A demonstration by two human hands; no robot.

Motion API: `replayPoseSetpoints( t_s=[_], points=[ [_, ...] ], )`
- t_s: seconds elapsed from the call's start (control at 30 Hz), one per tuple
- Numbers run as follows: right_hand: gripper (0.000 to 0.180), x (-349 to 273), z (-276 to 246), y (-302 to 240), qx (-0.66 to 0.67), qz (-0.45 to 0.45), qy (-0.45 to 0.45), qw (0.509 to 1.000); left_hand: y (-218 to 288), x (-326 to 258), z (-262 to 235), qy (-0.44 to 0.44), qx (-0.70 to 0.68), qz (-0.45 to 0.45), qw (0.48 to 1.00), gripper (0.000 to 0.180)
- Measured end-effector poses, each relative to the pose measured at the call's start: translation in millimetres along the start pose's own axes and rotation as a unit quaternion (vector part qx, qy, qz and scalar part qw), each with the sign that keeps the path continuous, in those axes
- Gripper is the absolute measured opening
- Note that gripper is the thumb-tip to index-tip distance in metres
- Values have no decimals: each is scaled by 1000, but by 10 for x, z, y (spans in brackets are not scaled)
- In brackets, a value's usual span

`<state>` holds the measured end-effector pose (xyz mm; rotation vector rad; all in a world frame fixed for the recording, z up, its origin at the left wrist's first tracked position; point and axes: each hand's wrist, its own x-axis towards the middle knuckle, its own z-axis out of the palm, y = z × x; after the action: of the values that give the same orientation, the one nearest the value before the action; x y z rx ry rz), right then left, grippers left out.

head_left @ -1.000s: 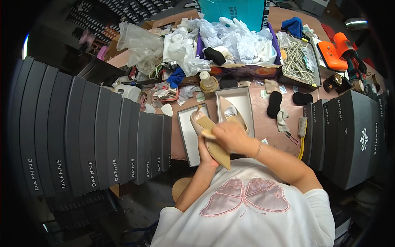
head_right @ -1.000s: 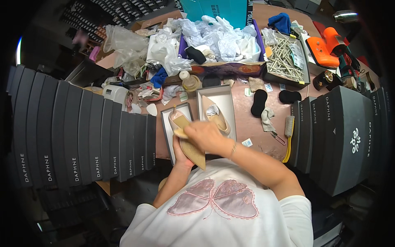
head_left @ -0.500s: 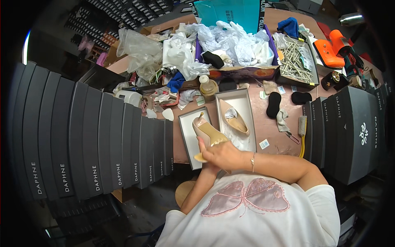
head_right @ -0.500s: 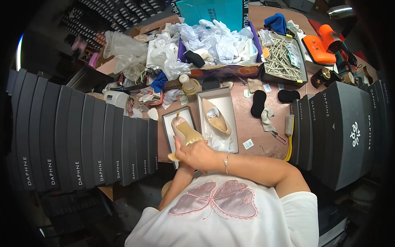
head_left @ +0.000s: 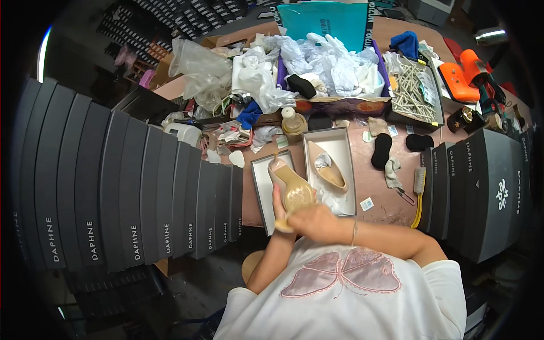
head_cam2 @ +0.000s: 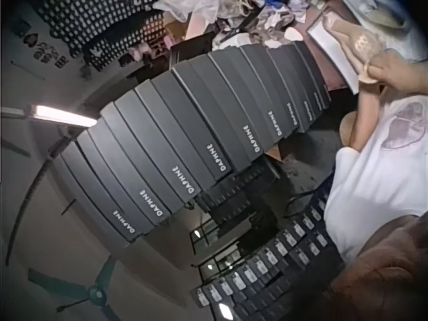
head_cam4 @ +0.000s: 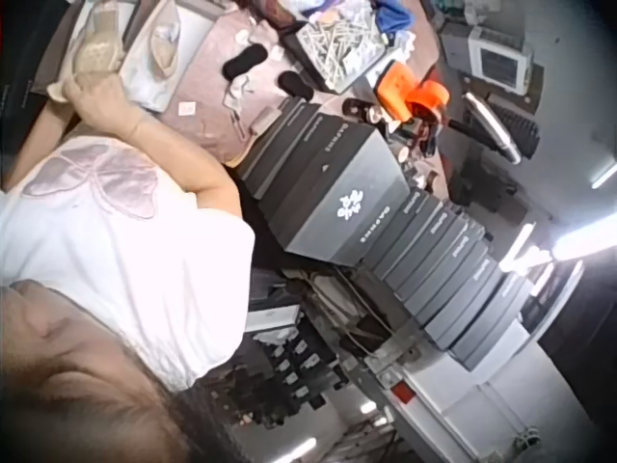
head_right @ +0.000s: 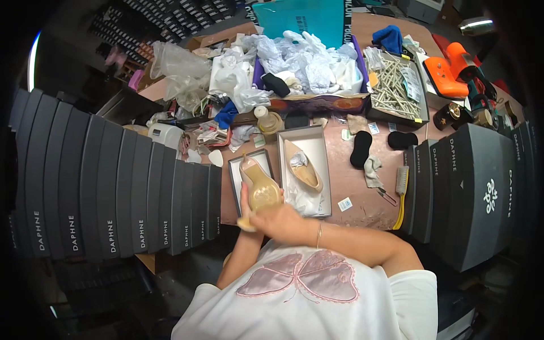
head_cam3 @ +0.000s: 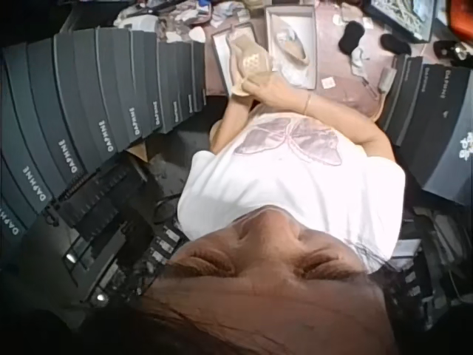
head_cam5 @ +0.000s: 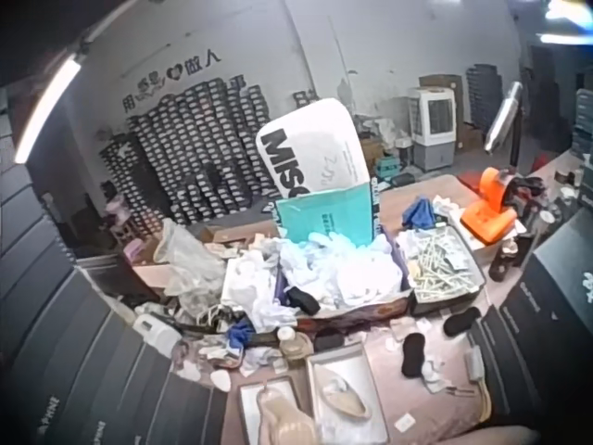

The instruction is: Inspecting, cleaning, and packing a pair of high-heeled shoes into a shoebox.

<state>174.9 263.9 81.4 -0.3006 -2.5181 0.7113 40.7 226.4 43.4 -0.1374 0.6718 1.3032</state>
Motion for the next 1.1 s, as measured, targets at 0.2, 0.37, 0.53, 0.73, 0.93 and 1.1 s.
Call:
replayPoseSetpoints(
  t_s=[0.2,0.37,0.53,0.73,0.93,1.1],
  points=[
    [15,-119,-344,72,146,83,10,986,448,112,262,-8,-5,107,994,75],
    [17,-539,-479,257,324,391,34,861,609,21,463,-136,16,86,987,77],
    [19,-787,-349,269,368,411,107,827,574,12,503,-91,-6,62,994,76],
    [20,-757,-343,239,361,411,93,832,511,37,377,-68,-32,38,996,74],
    [21,-764,-314,263,361,413,80,832,533,-71,358,-96,41,10,994,71],
    [20,-719,-347,288,352,411,91,836,533,-159,250,-161,104,-24,981,74]
  ],
)
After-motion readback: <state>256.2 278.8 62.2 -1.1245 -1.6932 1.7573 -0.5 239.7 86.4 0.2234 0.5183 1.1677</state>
